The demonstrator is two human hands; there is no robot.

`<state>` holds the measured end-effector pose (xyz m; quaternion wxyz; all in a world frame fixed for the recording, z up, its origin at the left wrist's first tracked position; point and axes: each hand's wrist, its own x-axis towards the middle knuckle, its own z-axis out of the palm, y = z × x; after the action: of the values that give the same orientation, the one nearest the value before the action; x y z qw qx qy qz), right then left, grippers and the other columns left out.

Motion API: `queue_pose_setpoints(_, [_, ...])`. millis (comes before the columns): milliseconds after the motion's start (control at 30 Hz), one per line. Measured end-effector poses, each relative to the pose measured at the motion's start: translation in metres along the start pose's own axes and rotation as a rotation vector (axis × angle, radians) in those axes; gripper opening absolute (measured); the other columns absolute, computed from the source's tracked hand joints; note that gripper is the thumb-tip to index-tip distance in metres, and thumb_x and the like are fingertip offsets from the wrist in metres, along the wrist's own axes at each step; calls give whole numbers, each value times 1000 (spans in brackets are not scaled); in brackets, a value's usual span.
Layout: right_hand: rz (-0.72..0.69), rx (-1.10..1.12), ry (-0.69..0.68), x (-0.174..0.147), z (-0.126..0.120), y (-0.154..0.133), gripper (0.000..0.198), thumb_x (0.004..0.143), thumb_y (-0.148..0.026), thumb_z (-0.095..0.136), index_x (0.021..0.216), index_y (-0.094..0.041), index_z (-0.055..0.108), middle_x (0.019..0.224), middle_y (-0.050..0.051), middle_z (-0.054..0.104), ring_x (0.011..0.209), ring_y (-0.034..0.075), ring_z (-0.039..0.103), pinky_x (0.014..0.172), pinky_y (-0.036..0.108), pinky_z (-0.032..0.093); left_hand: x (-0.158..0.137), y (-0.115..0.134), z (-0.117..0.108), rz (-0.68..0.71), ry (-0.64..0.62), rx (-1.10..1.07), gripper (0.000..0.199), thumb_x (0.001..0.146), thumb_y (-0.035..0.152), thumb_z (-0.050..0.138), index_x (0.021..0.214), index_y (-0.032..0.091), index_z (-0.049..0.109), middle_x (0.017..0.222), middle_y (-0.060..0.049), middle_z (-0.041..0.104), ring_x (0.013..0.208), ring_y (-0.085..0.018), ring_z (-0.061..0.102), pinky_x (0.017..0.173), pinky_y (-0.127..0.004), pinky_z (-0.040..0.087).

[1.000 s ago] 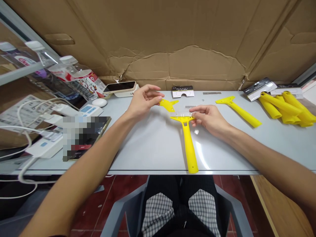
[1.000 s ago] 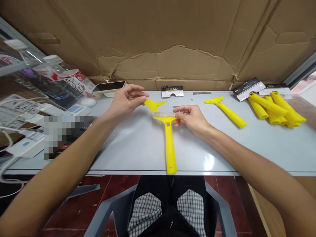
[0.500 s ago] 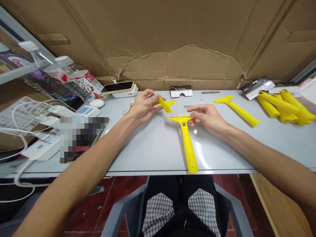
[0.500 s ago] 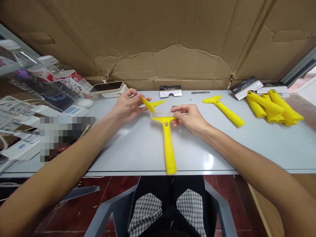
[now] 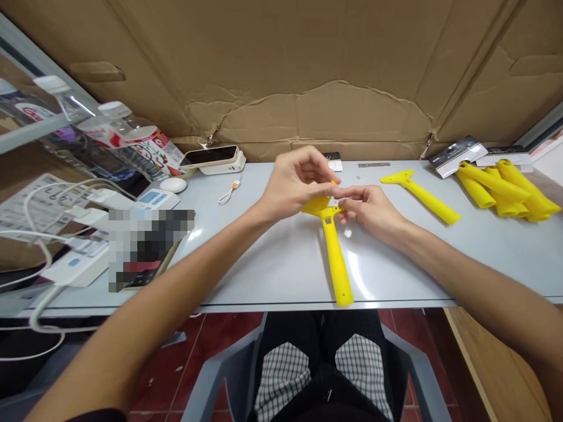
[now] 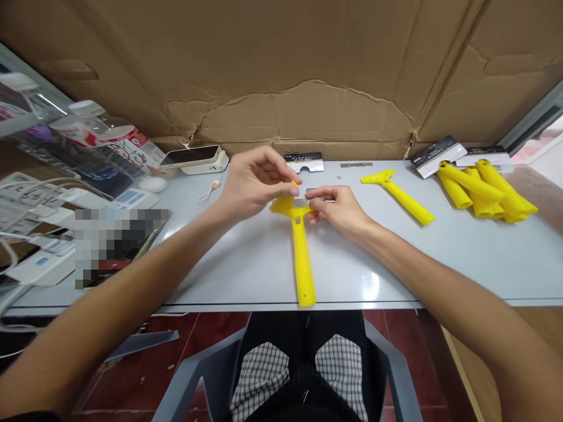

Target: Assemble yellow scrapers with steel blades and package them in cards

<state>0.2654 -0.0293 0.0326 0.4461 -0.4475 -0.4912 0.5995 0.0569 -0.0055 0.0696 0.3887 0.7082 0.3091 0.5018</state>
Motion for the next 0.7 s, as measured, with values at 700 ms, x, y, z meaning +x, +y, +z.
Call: queue_pose_setpoints(700, [16, 63, 0, 12, -8, 4, 23, 93, 3, 70, 92, -13, 86, 90, 11, 87, 61, 14, 73, 64, 27, 66, 21, -27, -14, 34, 171, 140, 25, 100, 43, 77, 89, 21, 77, 97, -8, 83, 95, -21, 77, 88, -37, 62])
